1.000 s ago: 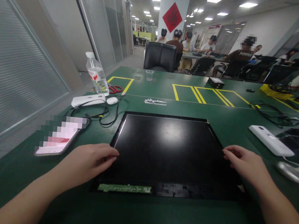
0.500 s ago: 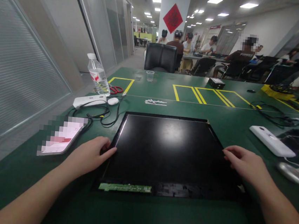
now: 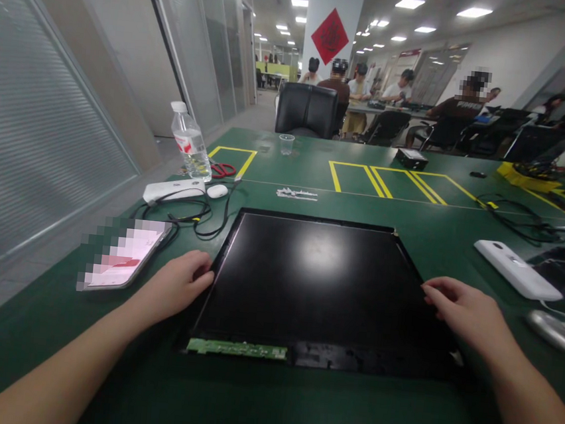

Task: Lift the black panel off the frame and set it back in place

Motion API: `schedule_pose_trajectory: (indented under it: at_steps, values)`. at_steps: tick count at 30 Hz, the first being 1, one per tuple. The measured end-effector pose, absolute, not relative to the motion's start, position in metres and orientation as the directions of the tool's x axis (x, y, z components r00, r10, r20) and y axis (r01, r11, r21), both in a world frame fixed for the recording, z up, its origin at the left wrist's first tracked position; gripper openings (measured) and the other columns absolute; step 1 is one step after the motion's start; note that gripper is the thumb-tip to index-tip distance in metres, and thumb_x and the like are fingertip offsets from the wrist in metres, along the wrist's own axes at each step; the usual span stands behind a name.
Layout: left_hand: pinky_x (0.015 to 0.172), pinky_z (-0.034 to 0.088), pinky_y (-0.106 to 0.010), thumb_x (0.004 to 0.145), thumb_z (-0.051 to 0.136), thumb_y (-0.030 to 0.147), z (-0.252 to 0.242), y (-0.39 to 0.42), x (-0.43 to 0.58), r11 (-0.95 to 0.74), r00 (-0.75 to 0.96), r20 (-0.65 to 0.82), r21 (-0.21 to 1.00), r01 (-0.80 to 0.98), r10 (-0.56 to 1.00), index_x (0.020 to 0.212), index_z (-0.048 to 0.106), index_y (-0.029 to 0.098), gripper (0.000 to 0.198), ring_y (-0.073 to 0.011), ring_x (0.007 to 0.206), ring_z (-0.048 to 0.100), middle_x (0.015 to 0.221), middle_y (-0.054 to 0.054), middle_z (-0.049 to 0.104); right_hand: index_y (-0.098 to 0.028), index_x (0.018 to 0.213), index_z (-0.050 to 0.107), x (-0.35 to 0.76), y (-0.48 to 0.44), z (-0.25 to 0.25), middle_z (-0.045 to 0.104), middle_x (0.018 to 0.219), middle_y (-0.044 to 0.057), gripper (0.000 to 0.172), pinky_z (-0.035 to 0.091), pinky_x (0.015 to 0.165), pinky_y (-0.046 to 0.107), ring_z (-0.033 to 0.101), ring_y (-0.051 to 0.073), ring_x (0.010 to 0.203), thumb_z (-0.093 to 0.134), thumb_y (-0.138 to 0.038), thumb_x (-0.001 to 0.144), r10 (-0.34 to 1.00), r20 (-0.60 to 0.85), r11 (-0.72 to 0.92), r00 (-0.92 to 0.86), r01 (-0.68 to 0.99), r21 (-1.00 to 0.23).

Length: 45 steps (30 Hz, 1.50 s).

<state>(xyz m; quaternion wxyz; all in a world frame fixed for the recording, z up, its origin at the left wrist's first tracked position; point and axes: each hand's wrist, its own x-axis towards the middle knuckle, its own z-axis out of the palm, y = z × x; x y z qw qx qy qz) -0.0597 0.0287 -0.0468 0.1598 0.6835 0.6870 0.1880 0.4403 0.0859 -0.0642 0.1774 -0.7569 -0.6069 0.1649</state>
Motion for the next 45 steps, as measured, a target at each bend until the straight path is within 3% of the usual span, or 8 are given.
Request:
schedule_pose_trajectory:
  at_steps: [5,10,13,16,22,32,37,45]
  values:
    - [0.060,0.038,-0.033,0.072,0.062,0.040,-0.039,0.026,-0.060,0.081,-0.147,0.062,0.599,0.797,0.987,0.064,0.057,0.026,0.017,-0.0242,0.063,0.058,0.066,0.000,0.061,-0.028,0.090,0.073,0.440,0.086,-0.064,0.075,0.078,0.004,0.036,0.048,0.068,0.040,0.068,0.026,0.069,0.053,-0.056,0.077,0.979,-0.020,-0.189,0.203,0.866,-0.462]
    - [0.051,0.039,-0.030,0.066,0.071,0.033,-0.039,0.024,-0.057,0.208,-0.286,-0.035,0.773,0.599,0.957,0.073,0.065,0.024,0.013,-0.0187,0.049,0.054,0.058,0.003,0.061,-0.029,0.091,0.073,0.440,0.087,-0.063,0.075,0.080,0.003,0.038,0.048,0.069,0.041,0.068,0.026,0.070,0.052,-0.057,0.077,0.976,-0.038,-0.207,0.213,0.869,-0.450]
    - [0.050,0.044,-0.029,0.063,0.076,0.030,-0.042,0.025,-0.052,0.251,-0.334,-0.116,0.882,0.400,0.936,0.091,0.063,0.024,0.032,-0.0175,0.052,0.061,0.077,0.001,0.070,-0.028,0.090,0.073,0.440,0.087,-0.063,0.074,0.078,0.003,0.038,0.047,0.068,0.040,0.068,0.025,0.069,0.052,-0.057,0.077,0.975,-0.031,-0.210,0.219,0.872,-0.442]
    - [0.052,0.052,-0.030,0.065,0.079,0.030,-0.044,0.026,-0.047,0.294,-0.336,-0.220,0.938,0.186,0.916,0.105,0.058,0.026,0.046,-0.0226,0.066,0.071,0.094,-0.003,0.074,-0.028,0.089,0.072,0.440,0.086,-0.063,0.073,0.076,0.004,0.038,0.047,0.066,0.038,0.067,0.025,0.068,0.052,-0.057,0.077,0.978,-0.015,-0.191,0.206,0.875,-0.444]
    - [0.051,0.059,-0.036,0.076,0.072,0.019,-0.044,0.024,-0.039,0.411,-0.256,-0.426,0.905,-0.114,0.867,0.111,0.058,0.026,0.038,-0.0263,0.060,0.074,0.076,-0.005,0.076,-0.028,0.089,0.073,0.440,0.086,-0.064,0.074,0.076,0.004,0.038,0.047,0.067,0.039,0.067,0.025,0.067,0.051,-0.056,0.077,0.979,-0.017,-0.188,0.201,0.877,-0.442]
    - [0.047,0.059,-0.029,0.087,0.061,0.011,-0.037,0.025,-0.024,0.370,-0.322,-0.464,0.875,-0.313,0.825,0.113,0.060,0.023,0.029,-0.0214,0.052,0.073,0.068,-0.002,0.075,-0.028,0.088,0.072,0.437,0.087,-0.063,0.073,0.074,0.003,0.036,0.047,0.066,0.039,0.067,0.025,0.067,0.052,-0.055,0.077,0.981,0.002,-0.172,0.192,0.884,-0.434]
    - [0.053,0.061,-0.029,0.081,0.068,0.011,-0.039,0.025,-0.023,0.332,-0.284,-0.451,0.863,-0.382,0.846,0.121,0.059,0.025,0.044,-0.0201,0.055,0.074,0.075,-0.002,0.077,-0.028,0.086,0.073,0.435,0.086,-0.061,0.072,0.069,0.003,0.035,0.047,0.065,0.039,0.067,0.027,0.067,0.052,-0.054,0.076,0.980,0.002,-0.177,0.198,0.881,-0.438]
    - [0.047,0.058,-0.028,0.068,0.078,0.007,-0.046,0.023,-0.028,0.291,-0.244,-0.402,0.874,-0.390,0.882,0.136,0.049,0.035,0.079,-0.0198,0.049,0.071,0.068,0.004,0.075,-0.027,0.088,0.073,0.438,0.087,-0.063,0.072,0.071,0.003,0.036,0.047,0.065,0.038,0.066,0.025,0.065,0.052,-0.054,0.078,0.984,0.006,-0.158,0.178,0.884,-0.440]
